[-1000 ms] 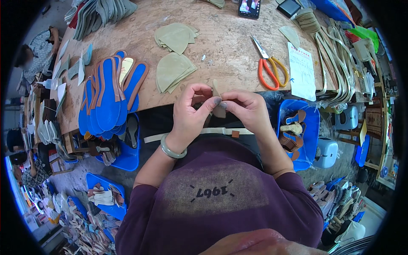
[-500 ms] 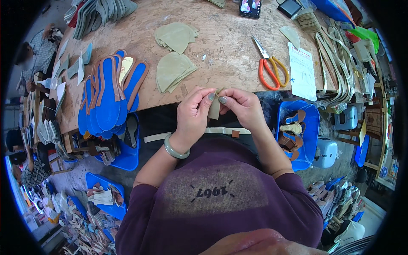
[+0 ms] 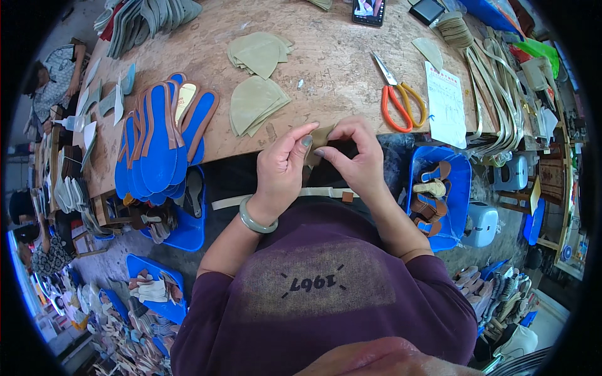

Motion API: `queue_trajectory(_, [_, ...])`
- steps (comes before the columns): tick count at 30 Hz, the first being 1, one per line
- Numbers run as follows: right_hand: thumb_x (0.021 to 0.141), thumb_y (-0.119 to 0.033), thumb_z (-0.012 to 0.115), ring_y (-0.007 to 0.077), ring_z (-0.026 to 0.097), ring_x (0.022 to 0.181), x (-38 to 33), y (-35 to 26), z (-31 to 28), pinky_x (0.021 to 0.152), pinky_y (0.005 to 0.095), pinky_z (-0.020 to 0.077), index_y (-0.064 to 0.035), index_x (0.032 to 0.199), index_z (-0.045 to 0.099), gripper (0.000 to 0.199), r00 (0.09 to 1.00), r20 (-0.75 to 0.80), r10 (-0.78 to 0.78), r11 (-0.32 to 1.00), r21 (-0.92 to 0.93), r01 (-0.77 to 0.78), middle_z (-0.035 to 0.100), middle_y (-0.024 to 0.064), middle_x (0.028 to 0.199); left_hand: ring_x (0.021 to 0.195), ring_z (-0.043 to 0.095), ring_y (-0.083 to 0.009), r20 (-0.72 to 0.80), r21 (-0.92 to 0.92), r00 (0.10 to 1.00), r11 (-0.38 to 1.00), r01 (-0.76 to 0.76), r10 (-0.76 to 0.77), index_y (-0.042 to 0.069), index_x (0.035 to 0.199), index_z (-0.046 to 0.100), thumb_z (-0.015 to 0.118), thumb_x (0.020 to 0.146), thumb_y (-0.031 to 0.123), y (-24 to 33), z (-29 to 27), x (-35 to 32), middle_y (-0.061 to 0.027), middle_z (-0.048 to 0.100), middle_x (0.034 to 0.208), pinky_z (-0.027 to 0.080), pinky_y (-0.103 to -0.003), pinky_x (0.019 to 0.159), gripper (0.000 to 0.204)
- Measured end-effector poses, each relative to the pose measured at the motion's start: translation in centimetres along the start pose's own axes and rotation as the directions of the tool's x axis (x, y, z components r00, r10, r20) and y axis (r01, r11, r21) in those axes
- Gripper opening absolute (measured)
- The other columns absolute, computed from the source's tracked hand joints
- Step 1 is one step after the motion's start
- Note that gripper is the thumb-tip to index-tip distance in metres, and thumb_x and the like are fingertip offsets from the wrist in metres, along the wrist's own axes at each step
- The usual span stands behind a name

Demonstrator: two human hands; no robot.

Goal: The person folds small beige fabric pieces and places them on a workbench. They then pick up a blue and brown sandal sole, align a beige fabric piece on it, and use scissors to trim the excess material along the sole's edge.

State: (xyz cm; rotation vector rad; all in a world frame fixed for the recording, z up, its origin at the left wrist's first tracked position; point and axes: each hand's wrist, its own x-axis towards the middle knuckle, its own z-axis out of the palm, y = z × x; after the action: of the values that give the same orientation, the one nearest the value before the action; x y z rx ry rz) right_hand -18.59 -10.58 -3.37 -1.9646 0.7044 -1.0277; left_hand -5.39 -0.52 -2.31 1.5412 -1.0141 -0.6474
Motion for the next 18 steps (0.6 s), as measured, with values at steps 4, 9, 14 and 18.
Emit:
queue_trajectory(4, [0.078,-0.005,0.074,0.0129,0.065,0.090,0.0,-0.1,0.0,0.079,0.0275,0.0508,-0.0016,0.110,0.066,0.034,0.989,0.014,0.150,0.946,0.287,-0.148,0.070,0.0057,0.094,0.082,0.065,-0.0139,0.016,-0.152,1.000,0.988,0.009,-0.007,0.002,0.113,0.064,0.054,0.099,0.014,0.4,-0.1,0.0,-0.0081,0.069,0.092,0.050,-0.026,0.077,0.021])
queue_trajectory(9, [0.083,-0.006,0.070,0.0235,0.069,0.080,-0.3,-0.2,-1.1,0.070,0.0298,0.0530,-0.0059,0.112,0.066,0.029,0.984,0.176,-0.034,0.998,0.062,0.023,0.070,0.0114,0.090,0.081,0.062,-0.0101,0.064,-0.264,0.996,0.962,0.074,-0.059,0.001,0.109,0.065,0.056,0.099,0.014,0.2,-0.3,-0.1,-0.0050,0.068,0.088,0.049,-0.024,0.075,0.019])
queue_trajectory(14, [0.086,-0.011,0.068,0.0215,0.068,0.074,-0.3,-1.6,-1.0,0.067,0.0299,0.0526,-0.0059,0.105,0.070,0.020,0.970,0.241,0.020,1.000,0.009,-0.023,0.069,0.0130,0.086,0.076,0.058,-0.0061,0.001,-0.110,1.000,0.994,-0.022,0.023,0.001,0.104,0.065,0.061,0.096,0.015,-1.4,-1.1,0.1,-0.0029,0.068,0.085,0.047,-0.022,0.069,0.017])
queue_trajectory(18, [0.085,-0.014,0.070,0.0135,0.063,0.066,-0.1,-1.5,-1.2,0.062,0.0270,0.0500,-0.0042,0.099,0.072,0.017,0.944,0.272,0.186,0.979,0.029,-0.201,0.068,0.0085,0.077,0.067,0.060,-0.0144,-0.072,0.089,0.985,0.985,-0.148,0.154,0.003,0.100,0.063,0.059,0.097,0.017,-1.5,-0.6,0.2,-0.0091,0.064,0.077,0.047,-0.027,0.062,0.015])
